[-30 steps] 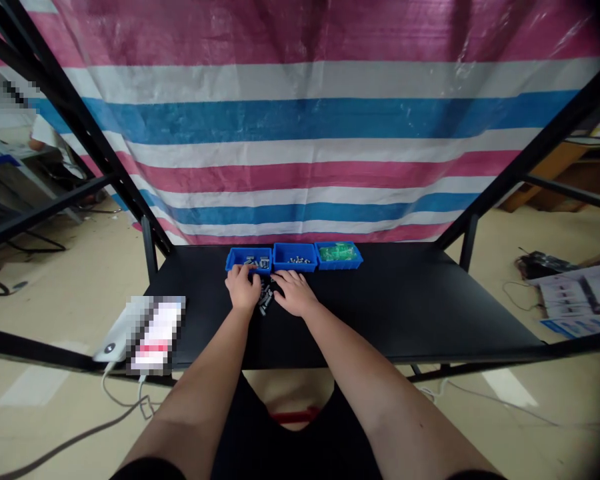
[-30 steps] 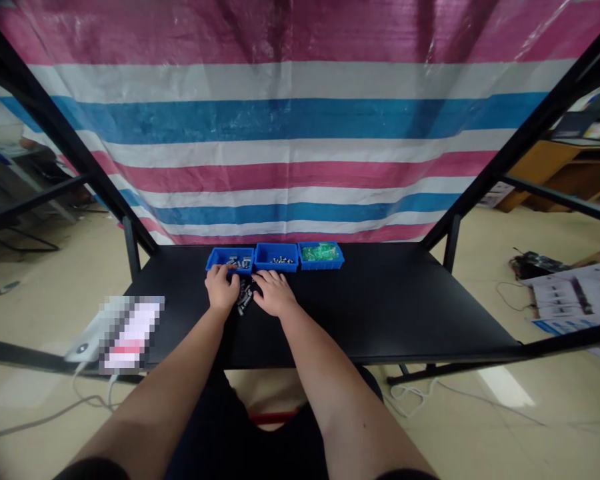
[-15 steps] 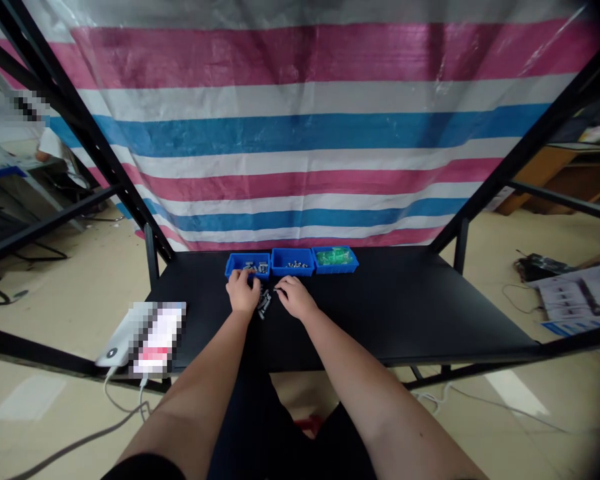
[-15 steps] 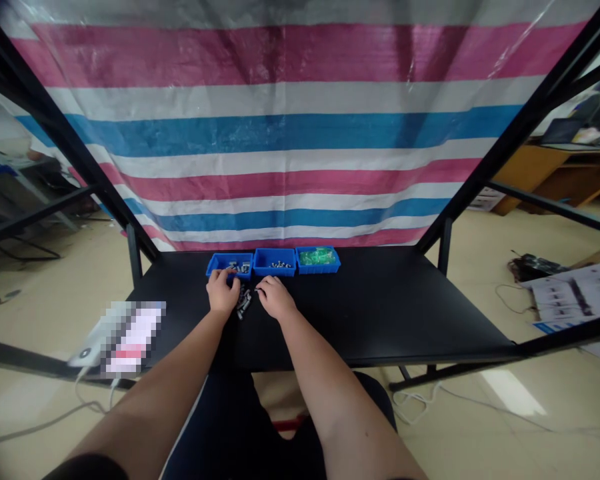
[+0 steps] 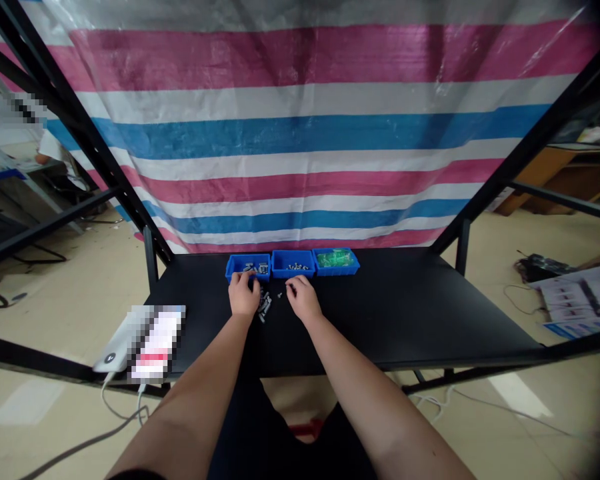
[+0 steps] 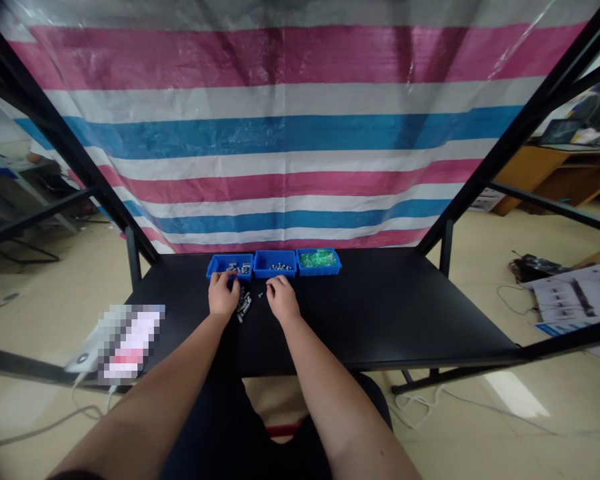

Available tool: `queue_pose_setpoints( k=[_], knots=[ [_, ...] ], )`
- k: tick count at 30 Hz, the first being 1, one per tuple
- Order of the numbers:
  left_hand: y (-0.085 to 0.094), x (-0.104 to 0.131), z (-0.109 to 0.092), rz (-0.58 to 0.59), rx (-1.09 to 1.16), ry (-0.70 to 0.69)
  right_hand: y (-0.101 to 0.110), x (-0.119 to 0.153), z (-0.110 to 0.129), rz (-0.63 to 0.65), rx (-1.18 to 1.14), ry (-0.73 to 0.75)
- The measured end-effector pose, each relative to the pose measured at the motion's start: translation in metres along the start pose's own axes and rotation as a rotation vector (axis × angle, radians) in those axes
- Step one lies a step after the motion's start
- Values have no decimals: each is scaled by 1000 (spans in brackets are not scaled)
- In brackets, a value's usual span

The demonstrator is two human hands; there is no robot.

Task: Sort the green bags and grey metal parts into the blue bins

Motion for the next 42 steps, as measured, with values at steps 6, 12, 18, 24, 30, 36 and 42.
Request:
queue_pose_setpoints(
  k=[6,12,18,24,30,36,42],
  knots=[
    [0,-1,-1,34,-9,34,2,-1,-8,-68,-34,-62],
    [1,-1,-4,73,-42,72,6,-1,-20,-152,-118,-179],
    [1,0,-5,93,-71,95,9,2,-19,-141,-176,-205],
    [0,0,-3,93,-55,91,11,5,-13,-48,-144,-202],
    [0,-1,-1,78,-19,69,21,12,-19,-27,-186,-273],
    [0,-1,1,73,20,50,40,24,-29,-12,-199,-287],
    [-2,0,8,72,110,38,63,46,-49,12,-176,-295]
  ],
)
Point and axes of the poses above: each hand's wrist, its own x-axis away from the middle knuckle, its own y-axis out of the back of the hand, z = x × y, the point moved 3 cm from there along -x, towards the middle knuckle, and after that the axes turned 7 degrees about x, right-handed, at the moved point
